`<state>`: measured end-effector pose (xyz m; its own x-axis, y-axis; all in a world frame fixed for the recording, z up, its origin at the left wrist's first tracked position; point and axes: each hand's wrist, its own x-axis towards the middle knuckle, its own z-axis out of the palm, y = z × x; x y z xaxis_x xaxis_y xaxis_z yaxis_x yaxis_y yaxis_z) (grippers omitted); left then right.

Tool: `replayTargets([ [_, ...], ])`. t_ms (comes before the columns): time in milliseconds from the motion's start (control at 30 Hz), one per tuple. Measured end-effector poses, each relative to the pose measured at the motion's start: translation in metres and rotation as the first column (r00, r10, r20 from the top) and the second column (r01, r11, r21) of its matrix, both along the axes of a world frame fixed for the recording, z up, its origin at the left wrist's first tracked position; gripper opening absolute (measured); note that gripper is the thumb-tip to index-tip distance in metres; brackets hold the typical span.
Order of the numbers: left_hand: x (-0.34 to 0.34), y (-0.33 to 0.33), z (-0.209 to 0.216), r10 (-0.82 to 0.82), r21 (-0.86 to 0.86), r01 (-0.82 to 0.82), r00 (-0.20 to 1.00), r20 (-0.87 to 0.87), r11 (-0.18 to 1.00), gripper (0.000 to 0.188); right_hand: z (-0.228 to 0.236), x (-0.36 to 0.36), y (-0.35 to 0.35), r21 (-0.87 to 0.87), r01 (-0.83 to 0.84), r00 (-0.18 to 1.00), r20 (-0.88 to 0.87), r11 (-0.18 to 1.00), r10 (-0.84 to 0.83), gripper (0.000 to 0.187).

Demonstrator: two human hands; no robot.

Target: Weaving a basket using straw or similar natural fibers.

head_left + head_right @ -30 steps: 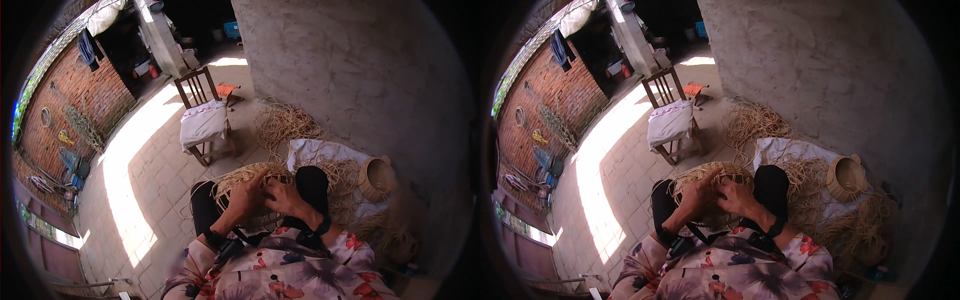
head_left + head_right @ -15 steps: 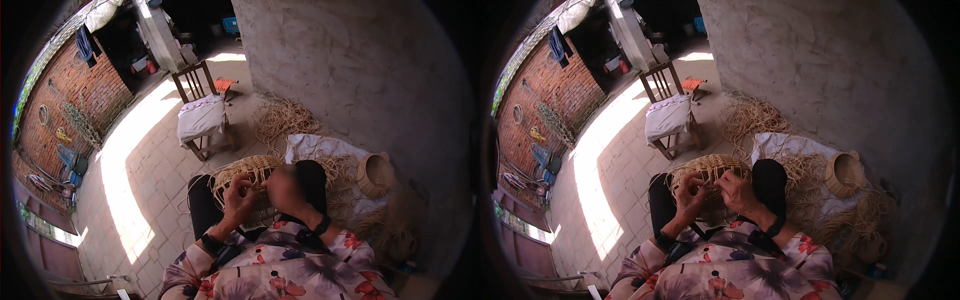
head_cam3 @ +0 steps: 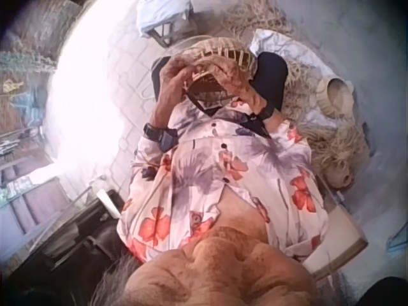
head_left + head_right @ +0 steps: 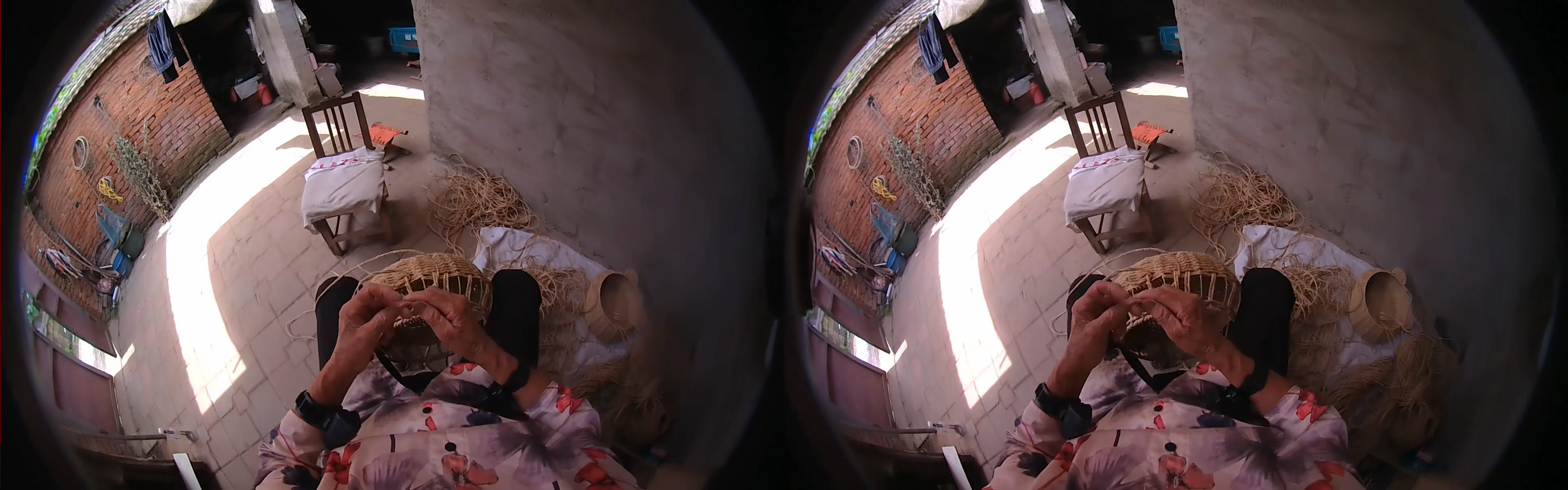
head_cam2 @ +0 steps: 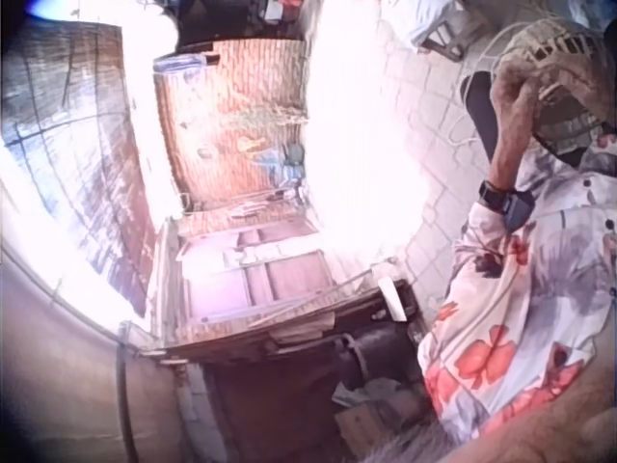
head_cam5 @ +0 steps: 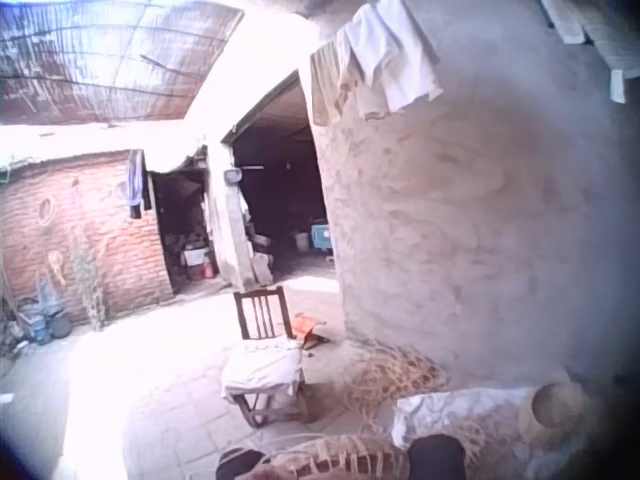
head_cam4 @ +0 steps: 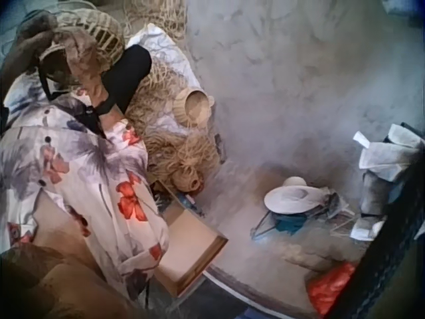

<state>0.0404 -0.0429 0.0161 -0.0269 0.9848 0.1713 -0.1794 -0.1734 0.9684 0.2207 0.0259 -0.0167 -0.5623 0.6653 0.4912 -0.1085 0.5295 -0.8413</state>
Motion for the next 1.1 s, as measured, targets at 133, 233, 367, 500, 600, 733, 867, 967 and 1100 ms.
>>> replayTargets([
  [133, 0.007, 0.006, -0.010, 0.051, -0.090, -0.056, 0.997, -0.059, 0.994, 0.023, -0.019, -0.003, -0.003, 0.000, 0.230, 0.972, -0.049, 0.973, -0.230, 0.014],
  [233, 0.000, 0.020, -0.036, 0.257, 0.211, -0.167, 0.802, -0.539, 0.963, 0.019, -0.012, 0.000, -0.002, 0.045, 0.412, 0.911, 0.006, 0.910, -0.413, 0.006],
  [367, 0.012, 0.017, -0.044, 0.225, 0.224, -0.057, 0.467, -0.855, 0.973, 0.024, -0.017, -0.002, 0.000, 0.171, 0.495, 0.850, 0.110, 0.852, -0.515, 0.010],
  [500, 0.008, 0.018, -0.044, 0.123, 0.133, -0.015, 0.496, -0.860, 0.991, 0.026, -0.016, -0.005, 0.004, 0.461, 0.402, 0.822, 0.199, 0.791, -0.533, 0.013],
  [600, 0.007, 0.025, -0.036, 0.144, 0.127, -0.068, 0.562, -0.815, 0.990, 0.037, -0.020, -0.008, 0.011, 0.539, 0.301, 0.806, 0.297, 0.787, -0.512, 0.012],
  [733, 0.006, 0.042, -0.040, 0.145, 0.156, -0.039, 0.645, -0.751, 0.987, 0.062, -0.020, -0.018, 0.015, 0.537, 0.216, 0.731, 0.464, 0.815, -0.500, 0.011],
  [867, 0.006, 0.061, -0.060, 0.073, 0.145, 0.027, 0.765, -0.640, 0.989, 0.067, -0.025, -0.021, 0.023, 0.518, 0.223, 0.779, 0.415, 0.826, -0.471, 0.012],
  [967, 0.009, 0.055, -0.044, 0.103, 0.160, 0.025, 0.662, -0.742, 0.987, 0.062, -0.018, -0.007, 0.019, 0.331, 0.300, 0.872, 0.286, 0.895, -0.398, 0.015],
  [1100, 0.001, 0.037, -0.033, 0.079, 0.072, -0.035, 0.573, -0.816, 0.997, 0.051, -0.007, 0.021, 0.016, 0.055, 0.518, 0.847, 0.104, 0.854, -0.521, 0.020],
])
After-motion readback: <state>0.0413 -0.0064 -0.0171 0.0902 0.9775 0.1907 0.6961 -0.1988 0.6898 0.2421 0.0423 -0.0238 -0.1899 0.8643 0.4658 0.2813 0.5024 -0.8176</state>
